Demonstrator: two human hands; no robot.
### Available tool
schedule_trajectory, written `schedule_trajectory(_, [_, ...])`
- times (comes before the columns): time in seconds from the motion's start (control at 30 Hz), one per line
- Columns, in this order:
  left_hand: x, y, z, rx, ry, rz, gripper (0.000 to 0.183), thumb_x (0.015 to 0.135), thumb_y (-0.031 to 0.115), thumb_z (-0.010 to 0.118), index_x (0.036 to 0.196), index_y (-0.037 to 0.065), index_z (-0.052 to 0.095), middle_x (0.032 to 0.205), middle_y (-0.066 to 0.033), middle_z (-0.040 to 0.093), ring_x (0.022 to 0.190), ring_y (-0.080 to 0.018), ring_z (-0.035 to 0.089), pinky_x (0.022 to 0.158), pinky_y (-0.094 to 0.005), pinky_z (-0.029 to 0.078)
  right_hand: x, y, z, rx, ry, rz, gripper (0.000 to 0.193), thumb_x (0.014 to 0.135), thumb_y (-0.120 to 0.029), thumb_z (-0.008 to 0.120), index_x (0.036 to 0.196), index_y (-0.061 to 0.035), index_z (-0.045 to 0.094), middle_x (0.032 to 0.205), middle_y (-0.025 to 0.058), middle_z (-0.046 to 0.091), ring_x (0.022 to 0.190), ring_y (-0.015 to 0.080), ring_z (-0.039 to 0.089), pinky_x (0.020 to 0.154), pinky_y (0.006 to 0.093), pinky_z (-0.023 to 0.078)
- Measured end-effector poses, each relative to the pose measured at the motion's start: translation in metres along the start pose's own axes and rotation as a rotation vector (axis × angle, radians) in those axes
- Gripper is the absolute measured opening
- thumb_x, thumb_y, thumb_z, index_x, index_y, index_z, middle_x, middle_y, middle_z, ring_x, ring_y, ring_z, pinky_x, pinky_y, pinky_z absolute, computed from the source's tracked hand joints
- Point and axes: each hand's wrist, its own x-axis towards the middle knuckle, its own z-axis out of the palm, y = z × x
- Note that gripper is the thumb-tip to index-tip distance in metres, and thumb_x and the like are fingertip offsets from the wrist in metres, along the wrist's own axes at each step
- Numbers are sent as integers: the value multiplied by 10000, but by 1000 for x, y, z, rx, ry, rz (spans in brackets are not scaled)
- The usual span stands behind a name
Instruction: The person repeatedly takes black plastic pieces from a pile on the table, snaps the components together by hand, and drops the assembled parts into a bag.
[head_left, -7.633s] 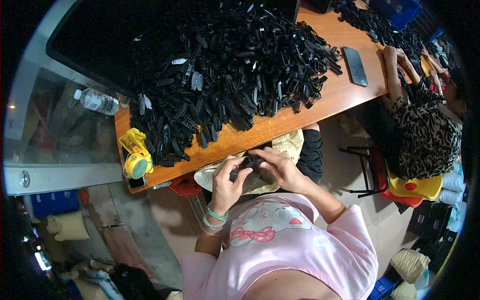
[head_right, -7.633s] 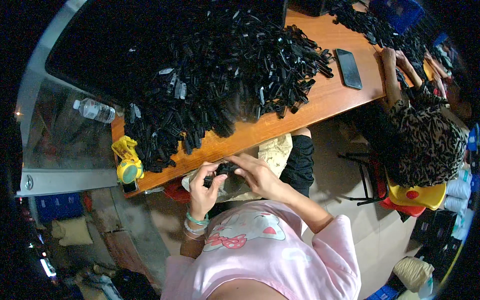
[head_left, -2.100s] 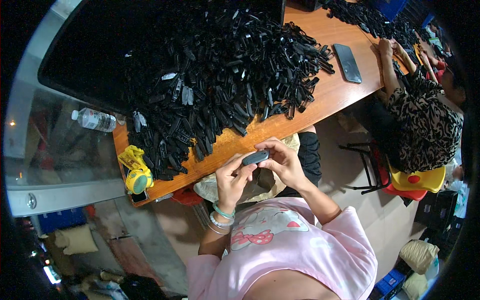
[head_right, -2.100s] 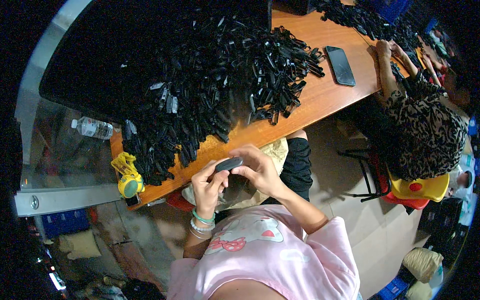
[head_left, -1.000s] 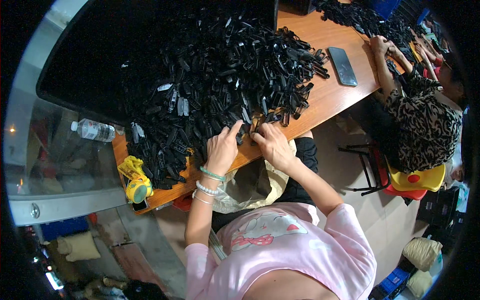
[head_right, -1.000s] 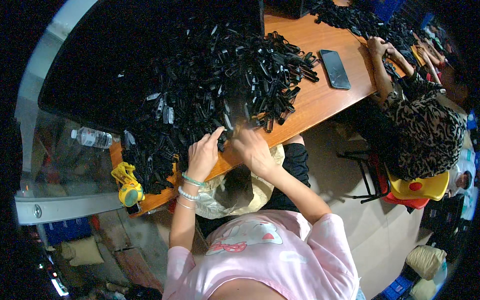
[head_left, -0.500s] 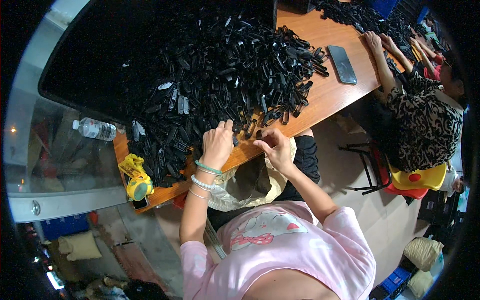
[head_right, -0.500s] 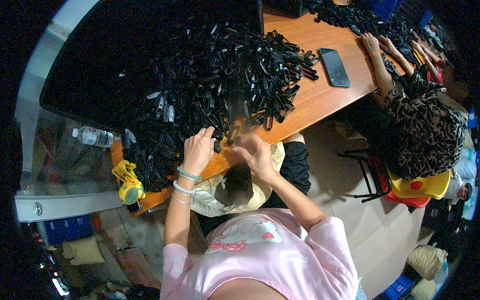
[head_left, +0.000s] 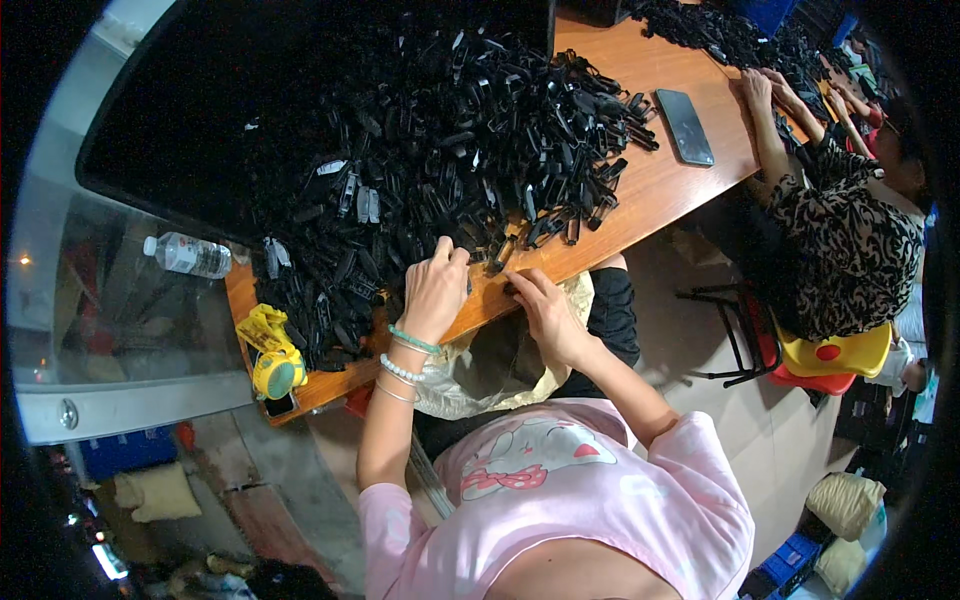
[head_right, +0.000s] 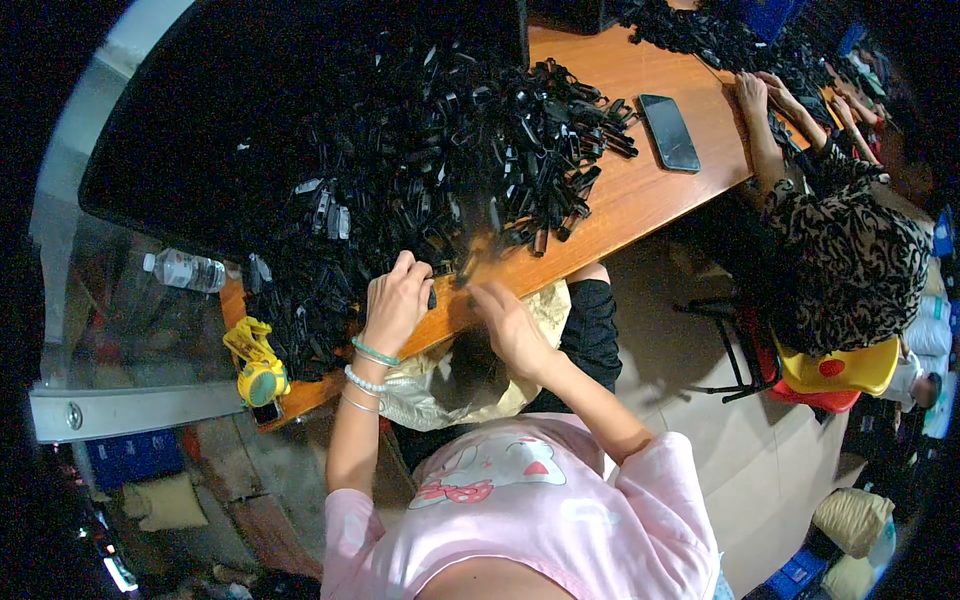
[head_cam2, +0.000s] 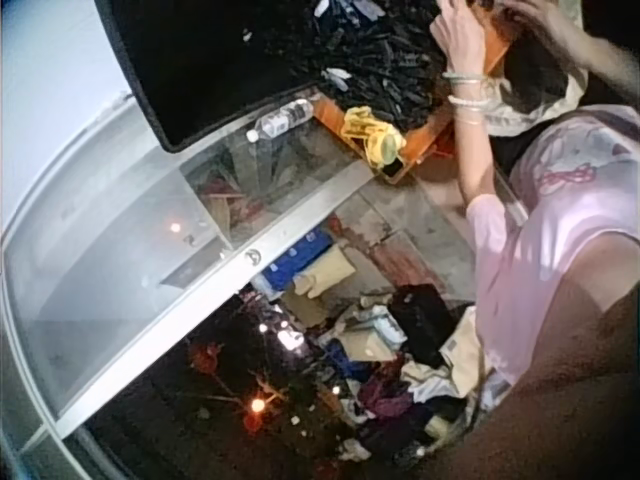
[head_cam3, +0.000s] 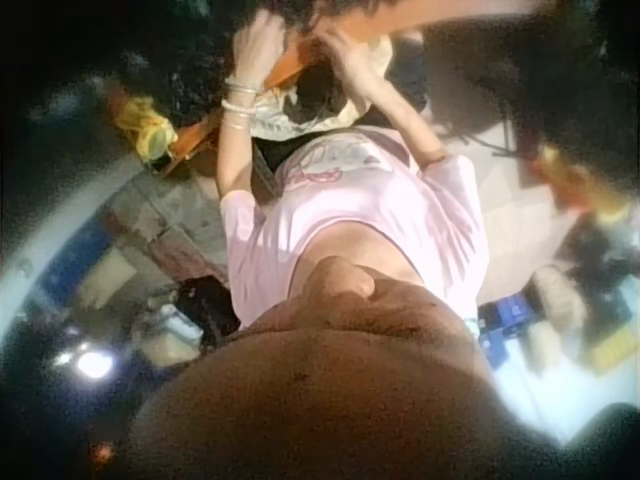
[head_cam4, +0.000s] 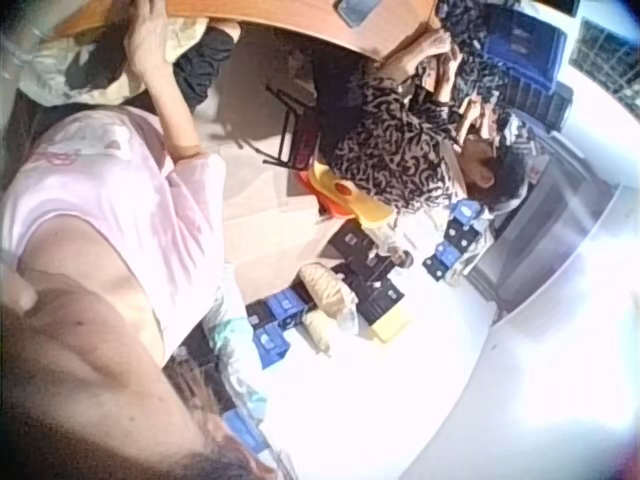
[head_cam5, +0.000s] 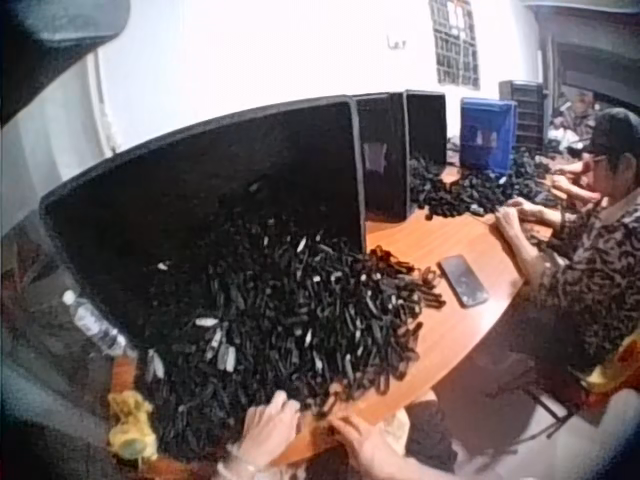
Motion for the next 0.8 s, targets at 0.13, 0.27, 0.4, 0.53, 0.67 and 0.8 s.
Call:
schedule_trajectory(0.13, [-9, 10, -1, -267, 245, -32, 119, 767, 4, 635, 834, 6, 538, 899, -125, 551, 738, -279, 605, 647, -338, 499, -6, -1, -2, -139, -45, -29, 408, 810, 60, 503, 1213, 11, 472, 1007, 196, 510, 906, 369, 527, 798, 408, 439])
schedule_trajectory(0.27, [-36, 16, 9, -925, 357, -247, 180, 811, 0, 611, 979, -3, 546, 923, -72, 606, 692, -114, 573, 630, -258, 469, -5, -4, -11, -143, -59, 73, 385, 818, 44, 506, 1202, 45, 475, 943, 201, 512, 874, 356, 522, 791, 373, 437])
schedule_trajectory(0.4, [-68, 39, -7, -1181, 23, -424, 346, 815, 37, 628, 1147, -27, 557, 943, -44, 600, 616, -47, 521, 517, -193, 412, 1, -34, -35, 414, -56, 121, 359, 879, -3, 484, 1235, 36, 464, 914, 157, 535, 843, 260, 558, 782, 317, 426])
schedule_trajectory(0.53, [-75, 53, -16, -1078, 138, -376, 274, 802, 62, 655, 1038, -64, 597, 866, -67, 624, 617, -79, 539, 548, -226, 433, -5, -47, -40, 432, -132, 67, 390, 874, 3, 487, 1262, 23, 446, 1008, 176, 547, 942, 301, 551, 829, 336, 427])
schedule_trajectory(0.67, [-77, 57, -21, -896, 258, -276, 251, 770, 57, 682, 970, -78, 614, 867, -133, 642, 706, -171, 605, 643, -263, 468, -10, -50, -41, 312, -210, 23, 405, 854, 14, 503, 1252, 32, 430, 1047, 215, 537, 976, 374, 530, 835, 391, 432])
schedule_trajectory(0.8, [-76, 60, -28, -842, 289, -190, 227, 760, 52, 692, 927, -86, 624, 843, -164, 654, 747, -220, 635, 677, -279, 479, -13, -50, -41, 227, -196, -126, 463, 804, 97, 510, 1255, 42, 422, 1003, 197, 515, 875, 340, 538, 767, 359, 442])
